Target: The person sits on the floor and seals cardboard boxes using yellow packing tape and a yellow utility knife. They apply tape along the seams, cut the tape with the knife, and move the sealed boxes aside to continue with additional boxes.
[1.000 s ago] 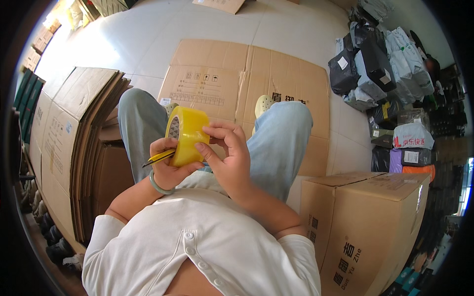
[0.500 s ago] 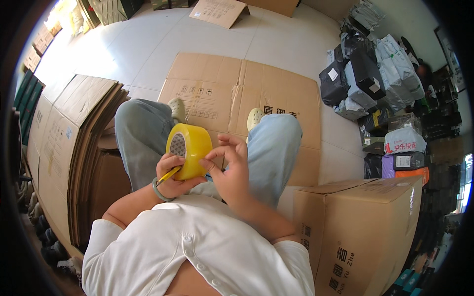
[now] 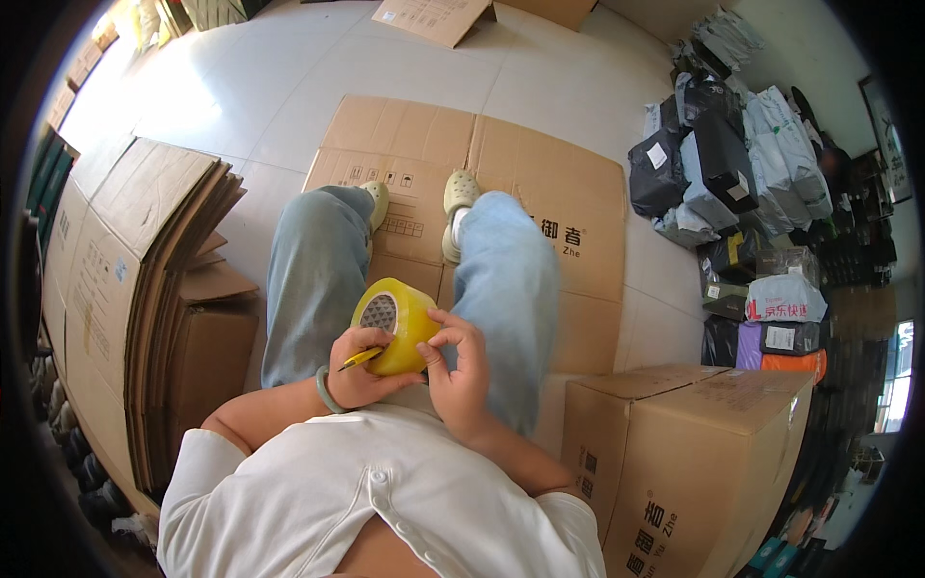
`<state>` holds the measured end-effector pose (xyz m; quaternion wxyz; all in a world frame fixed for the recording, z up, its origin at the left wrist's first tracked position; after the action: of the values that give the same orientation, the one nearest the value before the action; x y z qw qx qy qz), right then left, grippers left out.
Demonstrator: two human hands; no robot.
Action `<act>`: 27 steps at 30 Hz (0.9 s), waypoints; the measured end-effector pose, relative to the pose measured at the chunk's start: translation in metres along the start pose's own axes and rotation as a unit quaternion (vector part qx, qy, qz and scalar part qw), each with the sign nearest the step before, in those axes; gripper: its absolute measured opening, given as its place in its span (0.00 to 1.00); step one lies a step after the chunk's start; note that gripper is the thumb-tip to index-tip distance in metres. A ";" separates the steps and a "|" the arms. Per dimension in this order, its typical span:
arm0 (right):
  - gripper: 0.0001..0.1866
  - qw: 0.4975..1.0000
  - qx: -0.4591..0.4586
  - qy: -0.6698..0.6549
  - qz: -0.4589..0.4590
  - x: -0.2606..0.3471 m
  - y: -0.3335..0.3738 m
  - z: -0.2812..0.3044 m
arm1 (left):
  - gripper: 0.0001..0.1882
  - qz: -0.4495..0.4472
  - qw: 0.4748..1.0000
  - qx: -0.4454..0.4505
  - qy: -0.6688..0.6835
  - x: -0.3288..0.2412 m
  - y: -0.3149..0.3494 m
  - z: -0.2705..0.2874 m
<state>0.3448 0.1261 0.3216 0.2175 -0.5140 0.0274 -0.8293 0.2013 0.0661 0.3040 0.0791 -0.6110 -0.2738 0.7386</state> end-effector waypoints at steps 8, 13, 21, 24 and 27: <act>0.08 1.000 -0.014 0.011 0.019 -0.005 -0.017 -0.016 | 0.33 0.021 0.999 -0.019 -0.033 0.008 -0.002 0.010; 0.07 0.993 -0.039 0.096 0.048 -0.001 -0.014 -0.014 | 0.25 0.122 0.990 0.017 0.070 0.020 0.007 0.002; 0.06 0.998 -0.044 0.020 0.030 0.008 -0.019 0.011 | 0.10 0.098 0.991 0.070 0.060 -0.009 -0.010 0.026; 0.05 0.999 -0.012 0.047 0.021 0.018 -0.018 0.012 | 0.12 0.043 0.994 0.024 0.102 -0.033 -0.021 0.043; 0.05 0.999 0.008 0.049 0.005 0.027 -0.030 0.012 | 0.05 0.155 0.910 -0.079 0.377 -0.049 -0.032 0.063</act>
<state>0.3355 0.1446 0.3580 0.2239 -0.4707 0.0335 -0.8528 0.1468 0.0514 0.3686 0.0125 -0.8828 -0.1826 0.4327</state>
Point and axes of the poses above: each hand's wrist, its own y-axis away from the middle knuckle, its own z-axis out of the back of the hand, x = y × z, the point moved 7 cm from there along -y, towards the middle knuckle, and after that the axes turned 13 degrees about y, right-handed, at the moved point
